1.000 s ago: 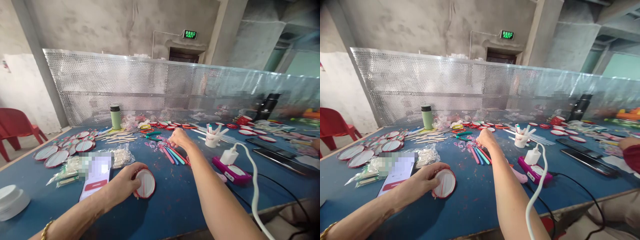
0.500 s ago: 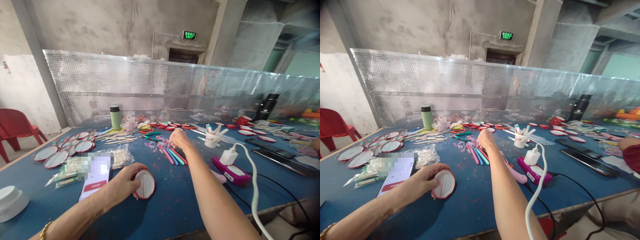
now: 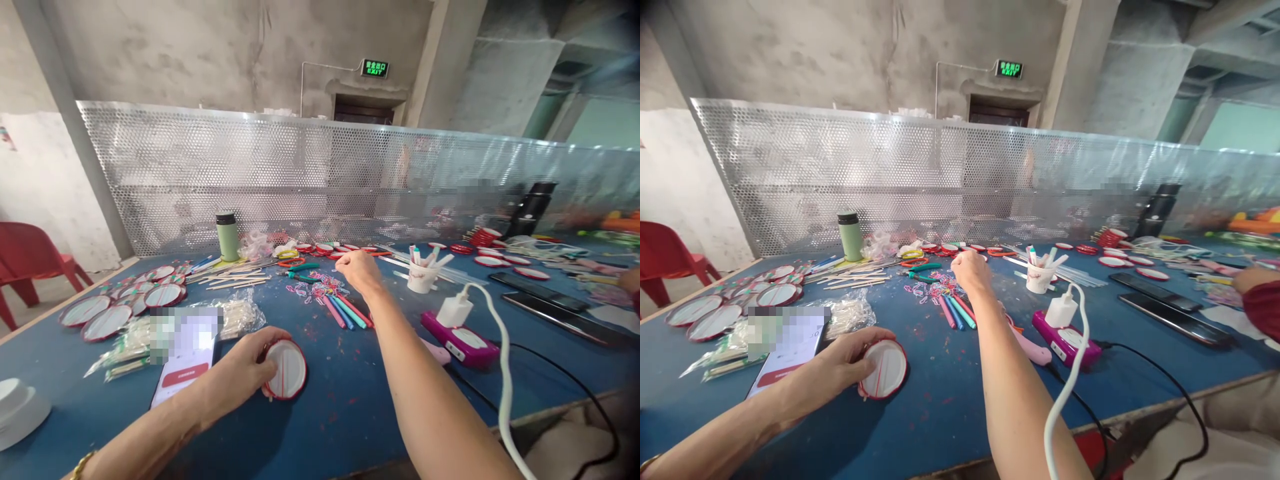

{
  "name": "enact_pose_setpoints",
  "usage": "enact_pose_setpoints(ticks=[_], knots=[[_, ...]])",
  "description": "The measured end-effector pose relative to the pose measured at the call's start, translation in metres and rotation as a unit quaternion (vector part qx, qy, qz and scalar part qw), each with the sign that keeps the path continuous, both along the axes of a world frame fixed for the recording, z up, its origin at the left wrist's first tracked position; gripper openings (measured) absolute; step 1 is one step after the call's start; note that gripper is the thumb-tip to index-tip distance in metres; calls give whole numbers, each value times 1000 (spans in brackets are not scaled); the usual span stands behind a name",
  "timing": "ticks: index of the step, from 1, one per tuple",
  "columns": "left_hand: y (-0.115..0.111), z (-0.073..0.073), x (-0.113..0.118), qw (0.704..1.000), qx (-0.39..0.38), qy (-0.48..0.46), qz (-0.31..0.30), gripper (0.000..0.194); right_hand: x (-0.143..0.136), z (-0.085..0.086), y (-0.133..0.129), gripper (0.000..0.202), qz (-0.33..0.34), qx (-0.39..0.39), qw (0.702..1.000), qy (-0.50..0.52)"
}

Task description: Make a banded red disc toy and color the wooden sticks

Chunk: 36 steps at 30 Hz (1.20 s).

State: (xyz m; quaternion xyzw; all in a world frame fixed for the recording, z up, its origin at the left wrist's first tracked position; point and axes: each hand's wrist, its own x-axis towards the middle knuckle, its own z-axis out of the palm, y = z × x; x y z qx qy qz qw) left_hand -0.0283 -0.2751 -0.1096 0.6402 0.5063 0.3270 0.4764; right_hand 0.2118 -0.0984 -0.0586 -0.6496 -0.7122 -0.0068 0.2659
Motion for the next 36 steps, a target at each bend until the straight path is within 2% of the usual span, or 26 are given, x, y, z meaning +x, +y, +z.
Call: enact_pose_setpoints(ticks=[6,8,11,13,19,24,30,33,36], knots=[[3,-5,0,1000,2,7,13,56,-8,11,-5,27,23,10,1000,-11],[2,-4,1,1000,2,11,13,56,-11,11,-5,27,13,7,1000,-24],[1,-2,2,1000,4,15,12,56,-12,4,-2,28,-27,-20,998,-53],[0,-1,2,1000,4,11,11,56,-13,-1,0,31,-31,-45,996,-76],[-1,-1,2,1000,-6,14,17,57,-25,-13,-2,33,59,-111,982,-142],[0,-4,1,1000,9,23,4,59,-35,-15,-6,34,52,-132,975,-172],[3,-9,-2,1000,11,24,3,60,-28,-11,-8,34,35,-120,981,-150],[3,-10,-3,999,17,37,4,60,-24,-6,-8,35,53,-109,986,-115],[0,-8,-3,997,28,73,10,59,-26,7,-15,31,89,-88,990,-68]])
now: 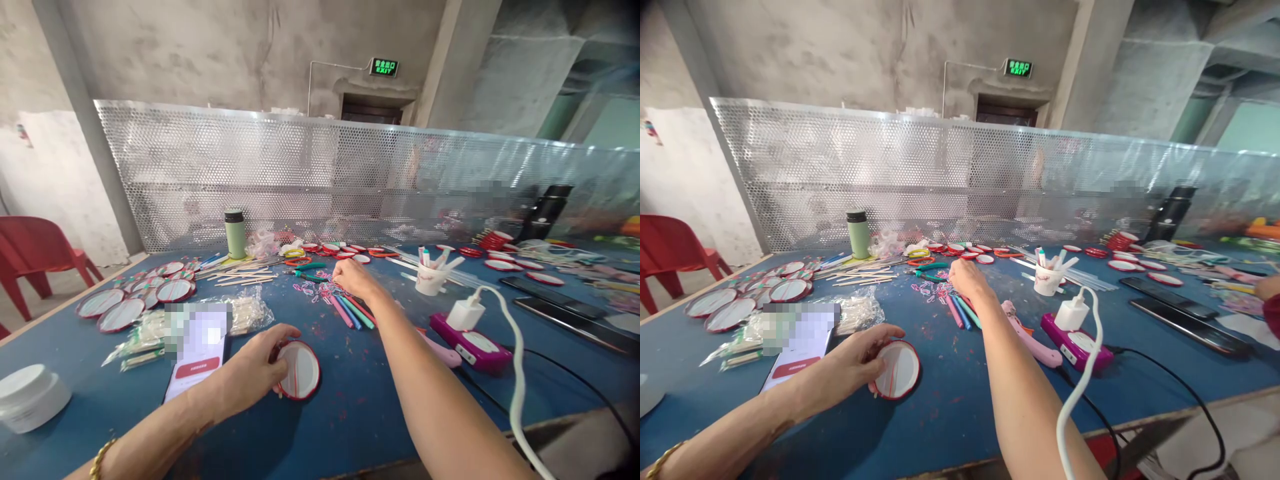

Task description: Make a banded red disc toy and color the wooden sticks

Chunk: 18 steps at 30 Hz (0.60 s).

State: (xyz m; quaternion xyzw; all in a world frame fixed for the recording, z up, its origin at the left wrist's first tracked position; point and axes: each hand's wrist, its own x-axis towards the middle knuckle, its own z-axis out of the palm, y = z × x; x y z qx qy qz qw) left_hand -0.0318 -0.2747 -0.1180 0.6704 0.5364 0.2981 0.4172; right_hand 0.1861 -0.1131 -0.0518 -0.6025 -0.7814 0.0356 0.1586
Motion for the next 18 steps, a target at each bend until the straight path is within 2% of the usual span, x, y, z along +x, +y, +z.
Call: enact_pose_setpoints(ticks=[3,5,7,8,9,11,13,15,18], knots=[[-5,4,-1,996,56,71,10,55,-7,22,-21,10,39,25,997,64],[-7,8,-2,989,101,108,3,50,-14,34,-43,13,76,42,990,111],[-7,13,-3,982,145,124,-6,43,-18,37,-69,15,121,45,980,151],[-7,16,-3,977,174,126,-2,40,-20,34,-82,13,150,35,973,174],[-7,20,-4,971,202,124,14,37,-20,29,-95,11,205,-1,952,226],[-6,28,-5,965,240,95,54,35,-21,10,-117,6,257,-50,921,289],[-7,34,-4,968,240,54,58,34,-21,-11,-134,5,249,-60,907,334],[-8,37,-2,975,217,20,33,31,-23,-29,-146,6,244,-68,885,392],[-12,36,5,984,178,-1,16,25,-26,-44,-159,8,242,-58,859,448]])
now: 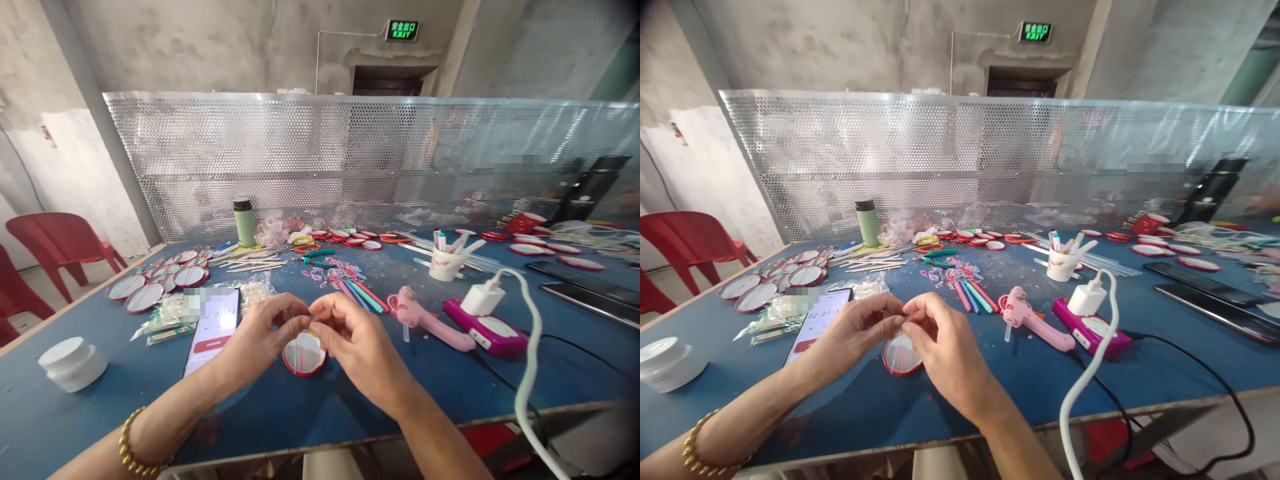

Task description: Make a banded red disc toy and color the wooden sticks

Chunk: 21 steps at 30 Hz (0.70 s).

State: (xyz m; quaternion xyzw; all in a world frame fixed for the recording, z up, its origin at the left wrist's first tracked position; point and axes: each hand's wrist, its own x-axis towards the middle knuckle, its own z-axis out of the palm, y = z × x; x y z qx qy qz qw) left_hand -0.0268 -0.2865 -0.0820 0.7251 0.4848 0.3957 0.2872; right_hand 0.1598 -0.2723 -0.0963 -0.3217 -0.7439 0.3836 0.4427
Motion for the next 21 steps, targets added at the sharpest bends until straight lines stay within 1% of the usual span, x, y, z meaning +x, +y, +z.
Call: enact_pose_setpoints(ticks=[2,4,6,11,12,14,16,18,19,20,21], knots=[[-5,-2,5,1000,-18,-1,-10,25,-1,-4,-7,7,-31,21,999,23],[-11,-3,10,999,-28,-1,-28,24,-1,-7,-13,7,-72,55,995,33],[-18,-4,14,999,-34,-3,-39,22,1,-11,-17,8,-99,90,990,36],[-27,-4,25,999,-44,3,-6,17,8,-21,-23,9,-103,141,984,21],[-29,-5,28,999,-34,9,2,16,9,-24,-25,10,-105,151,983,14],[-32,-7,34,999,10,35,14,13,14,-28,-27,13,-111,179,978,-7],[-37,-11,40,995,82,60,15,14,20,-33,-30,19,-118,214,969,-40],[-42,-13,48,989,138,60,6,14,25,-37,-33,23,-124,262,954,-74],[-45,-15,51,988,145,54,6,14,27,-38,-34,24,-127,286,946,-84],[-47,-15,53,991,124,47,7,13,29,-39,-37,24,-129,303,940,-90],[-49,-16,55,996,87,32,5,13,30,-40,-40,23,-128,310,938,-93]])
